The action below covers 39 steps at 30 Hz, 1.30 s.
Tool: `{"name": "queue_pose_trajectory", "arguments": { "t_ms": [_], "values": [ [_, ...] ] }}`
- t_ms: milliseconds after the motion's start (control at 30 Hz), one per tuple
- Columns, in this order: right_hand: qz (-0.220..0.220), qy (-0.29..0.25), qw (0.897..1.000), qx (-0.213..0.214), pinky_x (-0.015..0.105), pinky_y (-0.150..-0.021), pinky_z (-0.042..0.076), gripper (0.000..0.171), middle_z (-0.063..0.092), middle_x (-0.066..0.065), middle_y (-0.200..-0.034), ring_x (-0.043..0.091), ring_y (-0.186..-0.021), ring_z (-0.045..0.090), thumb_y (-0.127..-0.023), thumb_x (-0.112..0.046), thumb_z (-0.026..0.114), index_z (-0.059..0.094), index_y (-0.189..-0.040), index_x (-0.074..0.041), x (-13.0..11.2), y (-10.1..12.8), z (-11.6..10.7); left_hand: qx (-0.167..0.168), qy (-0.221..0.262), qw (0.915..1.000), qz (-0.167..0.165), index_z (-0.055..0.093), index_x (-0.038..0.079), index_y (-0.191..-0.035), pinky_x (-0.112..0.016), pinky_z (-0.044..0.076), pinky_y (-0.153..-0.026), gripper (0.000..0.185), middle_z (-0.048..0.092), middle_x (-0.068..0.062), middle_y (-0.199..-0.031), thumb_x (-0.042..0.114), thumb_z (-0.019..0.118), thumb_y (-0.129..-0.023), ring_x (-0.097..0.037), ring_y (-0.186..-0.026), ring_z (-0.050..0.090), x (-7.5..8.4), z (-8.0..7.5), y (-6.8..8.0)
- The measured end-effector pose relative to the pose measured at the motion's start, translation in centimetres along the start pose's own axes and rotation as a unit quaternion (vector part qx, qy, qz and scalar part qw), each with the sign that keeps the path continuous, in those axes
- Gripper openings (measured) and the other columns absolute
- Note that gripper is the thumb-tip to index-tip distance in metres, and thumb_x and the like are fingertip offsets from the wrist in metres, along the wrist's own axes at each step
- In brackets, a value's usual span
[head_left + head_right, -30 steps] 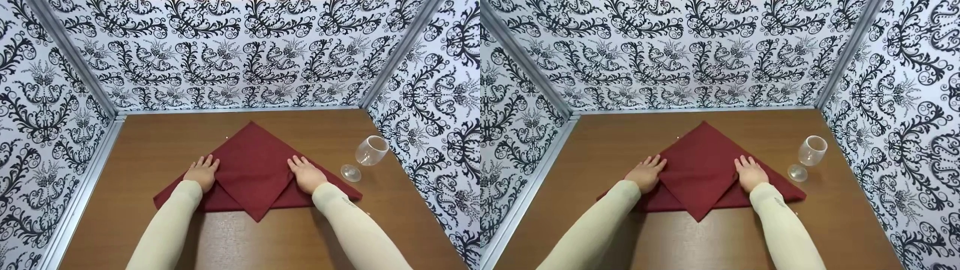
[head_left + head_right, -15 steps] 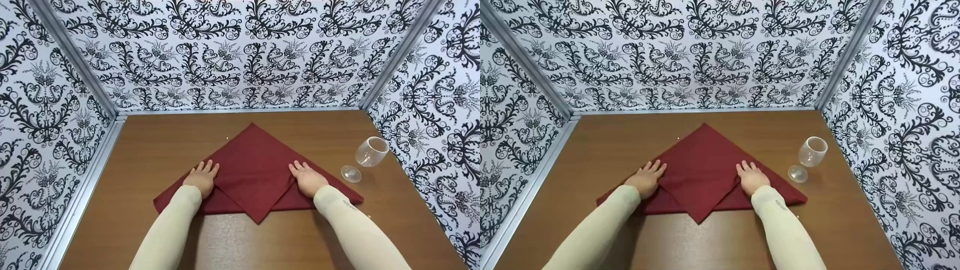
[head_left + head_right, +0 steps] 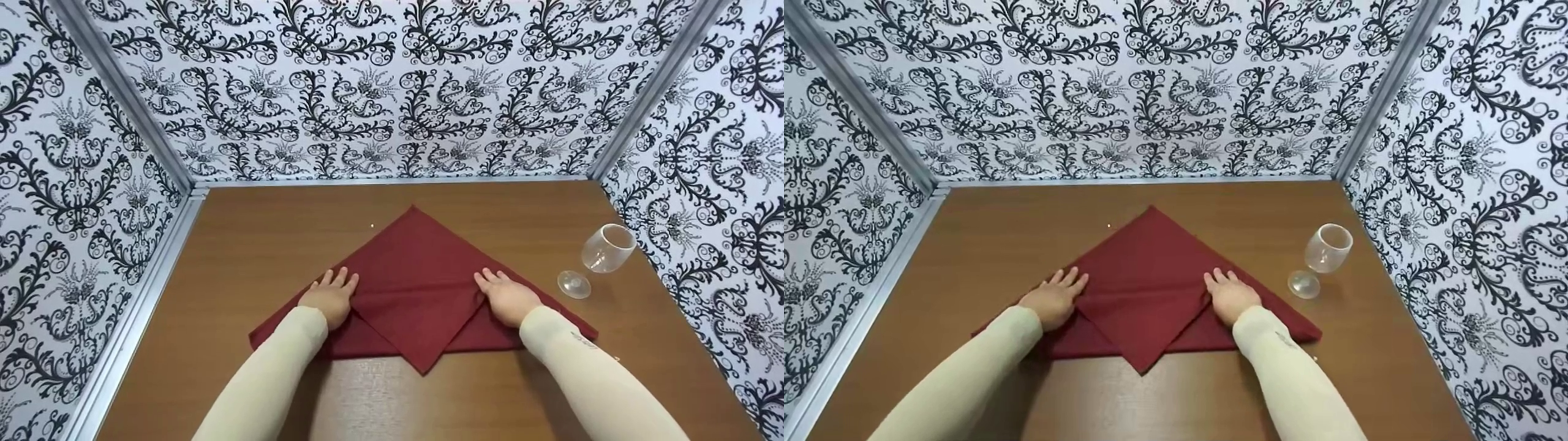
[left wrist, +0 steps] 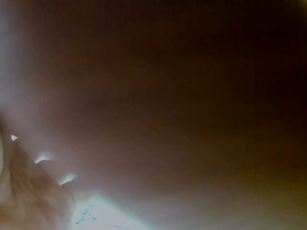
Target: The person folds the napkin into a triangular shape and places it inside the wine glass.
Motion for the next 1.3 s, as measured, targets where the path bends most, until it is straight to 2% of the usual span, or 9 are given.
{"name": "queue_pose_trajectory", "arguments": {
  "t_ms": [200,300,533,867,1000,1100,1167,1300],
  "values": [
    [0.004,-0.024,0.999,0.04,0.059,-0.122,0.036,0.058,0.036,0.025,-0.167,0.05,-0.154,0.035,-0.104,0.005,0.035,0.037,-0.162,0.0,0.2,-1.1,-1.2,0.026,0.004,0.9997,-0.003,0.028,0.021,-0.168,-0.056,0.023,-0.13,0.058,0.023,-0.008,-0.176,0.017,0.03,-0.111,-0.036,-0.163,0.02,0.0,-1.5,-1.3],
    [0.011,-0.028,0.998,0.05,0.06,-0.122,0.037,0.058,0.037,0.025,-0.167,0.05,-0.153,0.036,-0.104,0.005,0.036,0.038,-0.161,0.0,0.6,-1.8,-1.2,0.031,0.007,0.9995,-0.005,0.029,0.02,-0.168,-0.055,0.026,-0.13,0.058,0.025,-0.008,-0.176,0.015,0.03,-0.11,-0.035,-0.163,0.022,-0.3,-1.4,-1.9],
    [0.018,-0.028,0.999,0.01,0.058,-0.125,0.033,0.06,0.031,0.026,-0.169,0.051,-0.156,0.029,-0.103,0.008,0.035,0.036,-0.162,0.0,1.3,-2.3,0.3,0.025,0.019,0.9995,-0.007,0.03,0.019,-0.168,-0.055,0.027,-0.129,0.058,0.024,-0.008,-0.176,0.011,0.031,-0.11,-0.035,-0.163,0.02,-0.8,-0.4,-2.2],
    [0.018,-0.023,1.0,0.008,0.058,-0.125,0.032,0.058,0.032,0.026,-0.169,0.05,-0.156,0.029,-0.104,0.007,0.034,0.037,-0.161,0.001,1.3,-1.4,0.3,0.034,0.012,0.9993,0.009,0.03,0.017,-0.168,-0.055,0.026,-0.129,0.059,0.023,-0.01,-0.176,0.007,0.031,-0.109,-0.037,-0.163,0.02,-0.4,0.1,-1.8],
    [0.021,-0.021,0.999,0.016,0.058,-0.123,0.035,0.059,0.033,0.022,-0.17,0.049,-0.156,0.031,-0.106,0.004,0.033,0.036,-0.164,-0.005,1.1,-1.2,0.1,0.045,0.007,0.9989,0.011,0.032,0.017,-0.167,-0.057,0.03,-0.127,0.058,0.027,-0.011,-0.175,0.01,0.034,-0.109,-0.039,-0.162,0.024,-0.1,-0.4,-1.5],
    [0.003,-0.015,0.999,0.032,0.057,-0.118,0.043,0.058,0.036,0.019,-0.169,0.047,-0.154,0.035,-0.108,0.0,0.036,0.037,-0.165,-0.012,0.2,-1.1,-0.1,0.054,0.002,0.9983,0.021,0.033,0.017,-0.167,-0.058,0.034,-0.125,0.057,0.03,-0.01,-0.174,0.011,0.037,-0.11,-0.04,-0.16,0.029,0.5,-0.7,-1.5],
    [-0.017,-0.006,0.999,0.039,0.057,-0.113,0.048,0.058,0.038,0.016,-0.169,0.046,-0.154,0.037,-0.108,-0.001,0.039,0.039,-0.164,-0.017,-0.5,-1.1,-0.1,0.05,-0.008,0.9982,0.032,0.033,0.018,-0.167,-0.059,0.035,-0.124,0.057,0.03,-0.009,-0.174,0.011,0.038,-0.11,-0.04,-0.159,0.031,1.1,-0.6,-1.5],
    [-0.032,0.002,0.999,0.04,0.056,-0.114,0.047,0.058,0.041,0.015,-0.167,0.045,-0.154,0.038,-0.107,0.002,0.041,0.044,-0.162,-0.017,-0.9,-1.4,-0.2,0.033,-0.008,0.9985,0.044,0.032,0.019,-0.167,-0.06,0.034,-0.124,0.057,0.028,-0.007,-0.175,0.009,0.034,-0.111,-0.039,-0.16,0.029,1.6,-0.3,-2.0]
  ]
}}
Point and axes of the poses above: each hand's wrist, its own y-axis away from the middle knuckle, its own z-axis out of the palm, x = y × z, the point moved 10 cm from there along -y, towards the middle knuckle
